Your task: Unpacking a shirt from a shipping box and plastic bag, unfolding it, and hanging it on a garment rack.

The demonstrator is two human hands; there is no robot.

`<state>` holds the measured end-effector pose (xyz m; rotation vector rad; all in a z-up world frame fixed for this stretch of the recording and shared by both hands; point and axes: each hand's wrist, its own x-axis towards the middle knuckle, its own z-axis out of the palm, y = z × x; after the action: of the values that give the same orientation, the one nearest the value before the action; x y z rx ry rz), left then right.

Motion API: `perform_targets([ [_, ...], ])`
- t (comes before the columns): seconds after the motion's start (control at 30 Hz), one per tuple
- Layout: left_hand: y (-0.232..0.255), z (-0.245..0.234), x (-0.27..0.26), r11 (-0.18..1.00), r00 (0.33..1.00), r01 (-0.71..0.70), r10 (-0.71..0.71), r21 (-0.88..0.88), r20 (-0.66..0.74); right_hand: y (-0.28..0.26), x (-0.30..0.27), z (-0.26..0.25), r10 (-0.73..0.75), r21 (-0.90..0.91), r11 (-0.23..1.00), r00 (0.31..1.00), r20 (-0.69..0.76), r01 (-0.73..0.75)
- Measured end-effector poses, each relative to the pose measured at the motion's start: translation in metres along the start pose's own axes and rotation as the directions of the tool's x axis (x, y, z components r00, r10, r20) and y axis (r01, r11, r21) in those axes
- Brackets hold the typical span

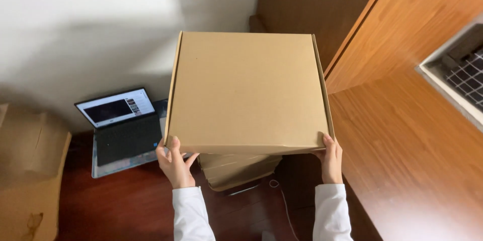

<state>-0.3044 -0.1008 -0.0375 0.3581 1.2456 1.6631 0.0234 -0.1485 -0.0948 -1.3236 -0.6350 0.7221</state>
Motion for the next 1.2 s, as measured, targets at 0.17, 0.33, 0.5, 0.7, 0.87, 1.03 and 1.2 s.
perform_targets([
  [0.17,0.038,-0.010,0.032,0.994,0.984,0.075,-0.086,0.077,0.156,0.023,-0.049,0.028,-0.037,0.020,0.999,0.988,-0.151,0.041],
  [0.33,0.051,-0.019,0.053,0.974,0.940,0.145,-0.191,0.174,0.283,0.025,-0.115,0.044,-0.048,-0.039,0.999,0.947,-0.319,0.037],
  [0.5,0.024,-0.017,0.064,0.935,0.865,0.175,-0.296,0.308,0.405,0.029,-0.161,0.023,-0.072,-0.095,0.995,0.875,-0.479,0.030],
  [0.7,0.009,0.013,0.024,0.874,0.750,0.219,-0.435,0.433,0.499,-0.013,-0.213,0.013,-0.062,-0.103,0.995,0.726,-0.685,-0.012],
  [0.87,-0.022,0.040,-0.018,0.825,0.653,0.224,-0.522,0.518,0.548,-0.012,-0.237,-0.035,-0.077,-0.116,0.993,0.595,-0.800,-0.028],
  [1.03,-0.046,0.076,-0.067,0.786,0.543,0.238,-0.594,0.570,0.594,-0.018,-0.243,-0.082,-0.085,-0.111,0.994,0.485,-0.870,-0.025],
  [1.2,-0.091,0.110,-0.105,0.762,0.486,0.230,-0.629,0.606,0.607,-0.031,-0.232,-0.120,-0.034,-0.055,0.998,0.397,-0.917,-0.042],
])
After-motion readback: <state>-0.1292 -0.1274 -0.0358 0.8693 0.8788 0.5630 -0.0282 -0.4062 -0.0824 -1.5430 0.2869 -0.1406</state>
